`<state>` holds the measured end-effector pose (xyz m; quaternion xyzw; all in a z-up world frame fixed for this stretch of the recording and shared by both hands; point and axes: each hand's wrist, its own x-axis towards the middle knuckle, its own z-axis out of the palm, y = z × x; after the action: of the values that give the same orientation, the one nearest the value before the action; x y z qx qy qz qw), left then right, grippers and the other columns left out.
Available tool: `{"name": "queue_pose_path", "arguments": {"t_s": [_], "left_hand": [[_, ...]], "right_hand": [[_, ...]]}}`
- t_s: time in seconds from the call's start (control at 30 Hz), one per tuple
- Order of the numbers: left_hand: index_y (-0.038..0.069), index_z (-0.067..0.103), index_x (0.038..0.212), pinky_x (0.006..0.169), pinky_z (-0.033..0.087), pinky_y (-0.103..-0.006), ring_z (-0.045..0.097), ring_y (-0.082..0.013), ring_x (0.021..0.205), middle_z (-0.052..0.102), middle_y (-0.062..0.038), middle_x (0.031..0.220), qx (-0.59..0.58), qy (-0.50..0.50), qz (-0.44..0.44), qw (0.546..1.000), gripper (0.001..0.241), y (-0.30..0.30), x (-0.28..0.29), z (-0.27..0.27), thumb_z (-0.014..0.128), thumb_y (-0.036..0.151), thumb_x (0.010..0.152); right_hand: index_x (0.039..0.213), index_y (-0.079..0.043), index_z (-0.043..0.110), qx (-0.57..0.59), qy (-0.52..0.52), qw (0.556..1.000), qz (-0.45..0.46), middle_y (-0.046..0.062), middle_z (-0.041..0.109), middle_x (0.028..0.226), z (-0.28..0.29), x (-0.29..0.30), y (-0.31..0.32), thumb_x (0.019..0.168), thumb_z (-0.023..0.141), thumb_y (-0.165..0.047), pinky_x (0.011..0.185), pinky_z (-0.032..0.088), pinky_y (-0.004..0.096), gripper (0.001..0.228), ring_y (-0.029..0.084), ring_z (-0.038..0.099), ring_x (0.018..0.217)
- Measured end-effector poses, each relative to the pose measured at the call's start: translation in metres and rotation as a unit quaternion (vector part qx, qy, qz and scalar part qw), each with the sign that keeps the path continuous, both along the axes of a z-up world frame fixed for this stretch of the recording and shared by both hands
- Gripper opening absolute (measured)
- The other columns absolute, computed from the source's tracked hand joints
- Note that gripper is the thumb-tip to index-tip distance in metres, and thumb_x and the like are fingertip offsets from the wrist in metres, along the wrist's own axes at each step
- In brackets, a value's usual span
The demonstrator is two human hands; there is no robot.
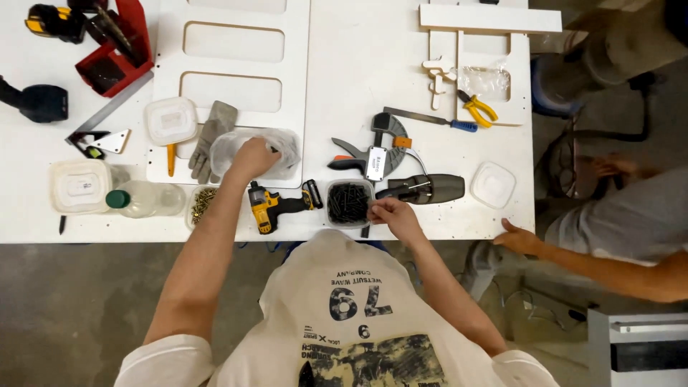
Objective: Moving a wooden panel and then picking up and bagging black screws from a container
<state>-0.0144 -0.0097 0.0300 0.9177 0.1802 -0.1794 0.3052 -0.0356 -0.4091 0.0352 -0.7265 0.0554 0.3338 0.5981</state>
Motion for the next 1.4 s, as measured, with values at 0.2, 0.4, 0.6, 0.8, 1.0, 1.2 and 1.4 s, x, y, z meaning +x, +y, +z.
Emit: {"name": "queue_pose_path", "arguments": {"t_s": [0.2,0.4,0.6,0.8,1.0,1.2,1.4], "left_hand": [[0.005,0.027,0.165,0.091,0.055,-0.0588,0.066,-0.0477,0.114,0.027,-0.035,0.162,-0.024,-0.087,-0.054,0.994,0.07,-0.042,-0.05,0.12,0.052,0.037,0.108],[0.015,0.062,0.145,0.082,0.061,-0.0347,0.069,-0.0287,0.113,0.066,-0.011,0.135,0.017,-0.479,-0.027,0.877,0.045,-0.071,-0.092,0.09,0.064,0.012,0.1],[0.017,0.076,0.123,0.068,0.062,-0.0352,0.077,-0.0248,0.076,0.078,-0.011,0.092,-0.257,-0.199,0.113,0.939,0.028,-0.123,-0.141,0.025,0.063,0.014,0.099],[0.02,0.077,0.121,0.059,0.063,-0.0294,0.075,-0.0195,0.064,0.078,-0.011,0.08,-0.352,-0.085,0.156,0.919,0.026,-0.149,-0.169,-0.022,0.066,0.016,0.097],[0.015,0.074,0.122,0.064,0.061,-0.0308,0.073,-0.0191,0.064,0.076,-0.012,0.081,-0.344,-0.082,0.15,0.923,0.026,-0.138,-0.157,-0.01,0.067,0.018,0.098],[0.011,0.074,0.122,0.067,0.062,-0.0311,0.075,-0.0199,0.07,0.079,-0.014,0.09,-0.348,-0.058,0.163,0.921,0.026,-0.13,-0.144,0.0,0.068,0.017,0.097],[0.015,0.076,0.121,0.074,0.062,-0.0324,0.078,-0.019,0.078,0.079,-0.01,0.092,-0.354,-0.032,0.166,0.92,0.026,-0.134,-0.121,0.003,0.067,0.02,0.098]], "right_hand": [[0.117,0.007,0.072,0.008,0.014,1.0,0.001,0.029,0.074,0.098,-0.012,0.001,-0.006,0.096,0.066,-0.002,0.081,0.066,0.039,0.024,0.031,0.076,0.086],[0.119,-0.005,0.075,-0.149,-0.138,0.967,0.154,0.017,0.077,0.093,-0.035,0.008,0.013,0.094,0.073,-0.013,0.067,0.065,0.031,0.026,0.021,0.077,0.074],[0.123,-0.001,0.065,-0.387,-0.383,0.795,0.268,0.019,0.065,0.112,-0.065,0.014,0.074,0.093,0.072,-0.032,0.072,0.065,0.046,0.044,0.037,0.074,0.092],[0.128,0.0,0.063,-0.329,-0.395,0.795,0.321,0.021,0.061,0.12,-0.076,0.018,0.085,0.087,0.076,-0.019,0.086,0.063,0.049,0.046,0.041,0.07,0.105],[0.118,-0.009,0.067,-0.316,-0.386,0.786,0.365,0.014,0.064,0.113,-0.095,0.034,0.073,0.084,0.075,-0.019,0.085,0.061,0.05,0.036,0.042,0.07,0.099],[0.102,-0.016,0.069,-0.264,-0.366,0.846,0.283,0.006,0.067,0.091,-0.086,0.036,0.053,0.083,0.07,-0.012,0.077,0.06,0.042,0.019,0.036,0.073,0.086],[0.099,-0.013,0.075,-0.056,-0.16,0.979,0.116,0.004,0.07,0.069,-0.038,0.038,0.031,0.082,0.079,-0.005,0.062,0.059,0.03,0.019,0.015,0.071,0.063]]}}
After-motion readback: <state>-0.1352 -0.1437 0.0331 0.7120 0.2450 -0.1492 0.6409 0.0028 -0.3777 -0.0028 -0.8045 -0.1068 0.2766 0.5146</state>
